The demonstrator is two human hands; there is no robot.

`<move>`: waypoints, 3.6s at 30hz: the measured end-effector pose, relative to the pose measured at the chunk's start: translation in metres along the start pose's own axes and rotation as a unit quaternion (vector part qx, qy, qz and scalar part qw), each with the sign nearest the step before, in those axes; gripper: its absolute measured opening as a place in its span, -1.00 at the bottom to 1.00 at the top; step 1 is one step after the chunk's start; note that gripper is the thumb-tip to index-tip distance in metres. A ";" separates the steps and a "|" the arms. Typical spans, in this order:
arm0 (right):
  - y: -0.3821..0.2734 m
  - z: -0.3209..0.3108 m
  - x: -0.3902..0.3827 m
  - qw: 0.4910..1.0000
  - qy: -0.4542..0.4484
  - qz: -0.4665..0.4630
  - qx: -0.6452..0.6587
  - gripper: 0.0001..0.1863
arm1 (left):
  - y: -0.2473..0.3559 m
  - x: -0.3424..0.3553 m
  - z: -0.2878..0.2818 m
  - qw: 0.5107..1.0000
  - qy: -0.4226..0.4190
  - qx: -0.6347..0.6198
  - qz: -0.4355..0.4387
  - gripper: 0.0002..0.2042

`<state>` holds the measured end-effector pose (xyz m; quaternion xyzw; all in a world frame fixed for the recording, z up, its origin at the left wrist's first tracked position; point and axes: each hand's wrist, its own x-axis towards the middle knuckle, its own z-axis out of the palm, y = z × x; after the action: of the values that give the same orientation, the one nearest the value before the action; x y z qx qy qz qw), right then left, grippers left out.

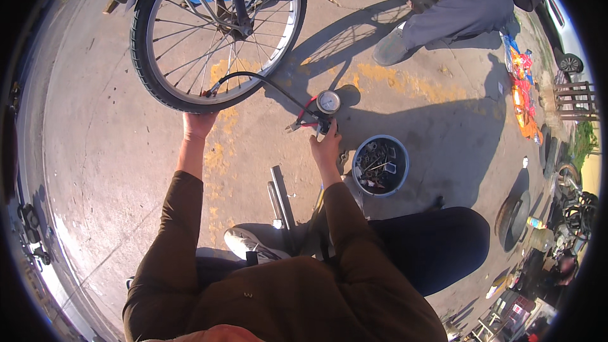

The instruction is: The person removes the inner tube from a bicycle tire, inserts it back into the tire, and inflates it using a hand pump. They then place the wheel back onto the bicycle frame.

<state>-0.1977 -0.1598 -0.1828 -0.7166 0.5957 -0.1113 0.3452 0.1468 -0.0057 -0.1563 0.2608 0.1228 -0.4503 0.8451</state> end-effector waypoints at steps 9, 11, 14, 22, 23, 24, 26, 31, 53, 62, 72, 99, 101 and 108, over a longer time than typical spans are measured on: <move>-0.007 -0.001 -0.002 1.000 -0.007 0.026 -0.006 0.03 | 0.002 -0.001 -0.007 0.998 -0.058 0.019 0.003 -0.62; -0.011 0.001 -0.002 1.000 -0.009 0.023 -0.005 0.02 | 0.014 0.002 -0.021 0.989 -0.108 0.050 0.084 -0.64; -0.006 -0.002 -0.002 1.000 0.003 0.025 -0.005 0.00 | 0.022 -0.009 -0.010 0.989 -0.088 0.024 0.115 -0.58; -0.018 0.000 -0.006 0.999 -0.014 0.019 -0.023 -0.03 | 0.065 -0.036 0.044 0.876 0.008 0.396 0.274 -0.64; -0.017 0.003 -0.005 1.000 -0.011 0.016 -0.021 -0.03 | 0.071 -0.040 0.046 0.855 0.009 0.439 0.277 -0.69; -0.017 0.003 -0.005 1.000 -0.012 0.020 -0.021 -0.02 | 0.074 -0.044 0.051 0.844 0.007 0.460 0.274 -0.70; -0.018 0.006 -0.003 1.000 -0.007 0.021 -0.016 -0.02 | 0.079 -0.045 0.052 0.839 -0.009 0.477 0.261 -0.68; -0.018 0.008 -0.001 1.000 -0.019 0.023 -0.006 -0.01 | 0.090 -0.044 0.044 0.879 -0.062 0.427 0.204 -0.63; -0.018 0.015 0.004 0.997 0.024 0.039 -0.069 -0.03 | 0.034 -0.108 0.134 0.848 -0.225 0.464 0.120 -0.21; 0.010 0.030 0.033 0.969 -0.056 -0.086 0.226 -0.13 | -0.069 -0.133 0.215 0.829 -0.194 0.483 0.204 -0.41; 0.013 -0.001 0.034 0.991 -0.024 -0.022 0.133 -0.11 | -0.124 -0.127 0.265 0.817 -0.033 0.449 0.359 -0.57; 0.028 -0.016 0.020 0.993 0.003 0.004 0.114 -0.07 | -0.116 -0.131 0.258 0.818 -0.057 0.470 0.327 -0.58; 0.027 -0.016 0.022 0.993 0.001 0.001 0.115 -0.06 | -0.113 -0.131 0.257 0.821 -0.060 0.465 0.325 -0.59; 0.029 -0.016 0.018 0.993 0.004 0.002 0.116 -0.05 | -0.113 -0.132 0.256 0.829 -0.071 0.457 0.313 -0.64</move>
<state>-0.2250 -0.1836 -0.1939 -0.6701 0.5816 -0.1817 0.4239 -0.0279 -0.1066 0.0785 0.6092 -0.2452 -0.1832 0.7315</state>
